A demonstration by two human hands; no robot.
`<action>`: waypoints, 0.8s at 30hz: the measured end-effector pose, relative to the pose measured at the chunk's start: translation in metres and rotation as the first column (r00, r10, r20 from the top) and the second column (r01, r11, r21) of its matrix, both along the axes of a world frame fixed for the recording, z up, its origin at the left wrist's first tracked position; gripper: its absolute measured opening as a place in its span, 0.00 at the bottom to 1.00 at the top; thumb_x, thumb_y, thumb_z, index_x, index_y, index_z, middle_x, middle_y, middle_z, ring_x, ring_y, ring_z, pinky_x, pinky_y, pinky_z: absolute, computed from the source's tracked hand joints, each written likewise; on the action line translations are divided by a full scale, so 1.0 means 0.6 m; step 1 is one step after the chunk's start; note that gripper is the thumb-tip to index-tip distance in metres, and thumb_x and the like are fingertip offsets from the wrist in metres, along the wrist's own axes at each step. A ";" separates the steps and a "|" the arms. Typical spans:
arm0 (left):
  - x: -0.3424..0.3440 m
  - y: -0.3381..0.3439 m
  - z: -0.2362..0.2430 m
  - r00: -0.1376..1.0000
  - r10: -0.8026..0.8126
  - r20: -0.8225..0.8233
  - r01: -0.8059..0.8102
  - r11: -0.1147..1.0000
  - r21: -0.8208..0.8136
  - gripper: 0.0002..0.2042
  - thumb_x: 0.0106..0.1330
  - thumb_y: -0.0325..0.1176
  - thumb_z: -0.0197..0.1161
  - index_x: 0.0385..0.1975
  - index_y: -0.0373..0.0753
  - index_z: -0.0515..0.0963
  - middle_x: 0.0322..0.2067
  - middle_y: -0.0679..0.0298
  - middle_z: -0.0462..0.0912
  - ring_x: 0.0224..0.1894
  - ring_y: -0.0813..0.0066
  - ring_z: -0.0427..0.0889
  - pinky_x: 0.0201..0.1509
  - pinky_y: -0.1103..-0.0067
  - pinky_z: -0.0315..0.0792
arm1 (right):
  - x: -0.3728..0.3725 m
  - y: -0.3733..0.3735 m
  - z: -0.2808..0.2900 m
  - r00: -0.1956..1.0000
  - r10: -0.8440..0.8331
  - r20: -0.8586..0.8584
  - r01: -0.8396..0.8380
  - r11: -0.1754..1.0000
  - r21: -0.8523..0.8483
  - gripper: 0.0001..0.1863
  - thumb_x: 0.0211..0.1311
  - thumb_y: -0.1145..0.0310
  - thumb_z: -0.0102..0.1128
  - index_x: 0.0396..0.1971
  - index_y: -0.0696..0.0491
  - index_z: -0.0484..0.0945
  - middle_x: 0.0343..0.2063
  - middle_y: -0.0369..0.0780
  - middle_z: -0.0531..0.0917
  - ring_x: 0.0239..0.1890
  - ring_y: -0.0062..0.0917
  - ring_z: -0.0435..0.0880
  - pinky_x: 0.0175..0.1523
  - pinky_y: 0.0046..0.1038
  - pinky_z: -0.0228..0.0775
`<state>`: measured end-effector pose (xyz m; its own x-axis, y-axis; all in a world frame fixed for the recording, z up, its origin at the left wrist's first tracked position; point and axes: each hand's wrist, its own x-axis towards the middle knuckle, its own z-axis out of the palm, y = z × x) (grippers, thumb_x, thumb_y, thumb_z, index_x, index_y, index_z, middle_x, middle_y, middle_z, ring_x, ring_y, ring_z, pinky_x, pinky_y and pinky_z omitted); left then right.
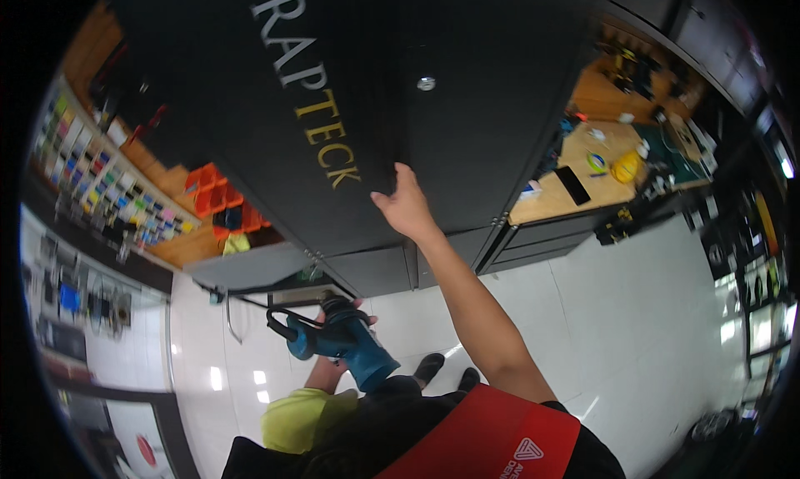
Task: The person applies a clear protective film to the front bumper and headlight of a black car. They use a spray bottle, a red squeegee, and a yellow microfiber cloth to smooth the film and remove bubbles. The person retrieves a heat gun and uses it to warm the film while squeegeeing and wiping the surface.
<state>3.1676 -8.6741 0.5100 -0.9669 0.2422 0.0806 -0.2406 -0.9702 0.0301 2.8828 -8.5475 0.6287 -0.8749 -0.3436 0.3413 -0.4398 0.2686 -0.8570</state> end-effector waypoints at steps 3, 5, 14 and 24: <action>0.096 0.016 0.015 0.973 0.223 0.061 -0.211 0.965 -0.156 0.40 0.74 0.63 0.47 0.75 0.36 0.56 0.62 0.27 0.70 0.58 0.32 0.79 0.63 0.43 0.73 | 0.064 0.058 -0.011 0.994 0.105 0.026 -0.105 0.994 0.018 0.39 0.64 0.64 0.70 0.69 0.61 0.61 0.56 0.54 0.79 0.36 0.30 0.85 0.47 0.31 0.78; 0.140 0.051 0.008 0.947 0.311 0.088 -0.293 0.941 -0.168 0.39 0.74 0.63 0.47 0.74 0.37 0.58 0.61 0.31 0.73 0.58 0.32 0.80 0.62 0.44 0.74 | 0.130 0.139 -0.005 0.976 0.196 0.100 -0.196 0.981 -0.002 0.37 0.63 0.65 0.71 0.67 0.61 0.63 0.49 0.50 0.80 0.33 0.28 0.83 0.45 0.30 0.77; 0.085 0.224 -0.064 0.906 0.235 0.352 -0.243 0.970 -0.022 0.39 0.68 0.70 0.52 0.69 0.45 0.68 0.57 0.38 0.79 0.54 0.40 0.83 0.58 0.48 0.77 | 0.162 0.645 -0.049 0.955 -0.169 0.243 0.254 0.889 -0.380 0.32 0.66 0.79 0.60 0.69 0.56 0.64 0.54 0.40 0.76 0.36 0.18 0.78 0.38 0.22 0.76; 0.084 0.268 -0.025 0.915 0.258 0.310 -0.255 0.966 -0.050 0.38 0.71 0.68 0.47 0.68 0.43 0.69 0.54 0.37 0.80 0.50 0.38 0.84 0.57 0.47 0.78 | 0.125 0.572 -0.223 0.821 -0.557 0.128 0.522 0.639 -0.565 0.07 0.74 0.69 0.54 0.48 0.48 0.73 0.41 0.33 0.79 0.38 0.17 0.78 0.33 0.20 0.71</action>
<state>3.2178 -8.5133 0.4952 -0.9719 -0.0183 -0.2349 0.0182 -0.9998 0.0023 2.9580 -8.2042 0.4948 -0.8174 0.4491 0.3608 -0.4209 -0.0381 -0.9063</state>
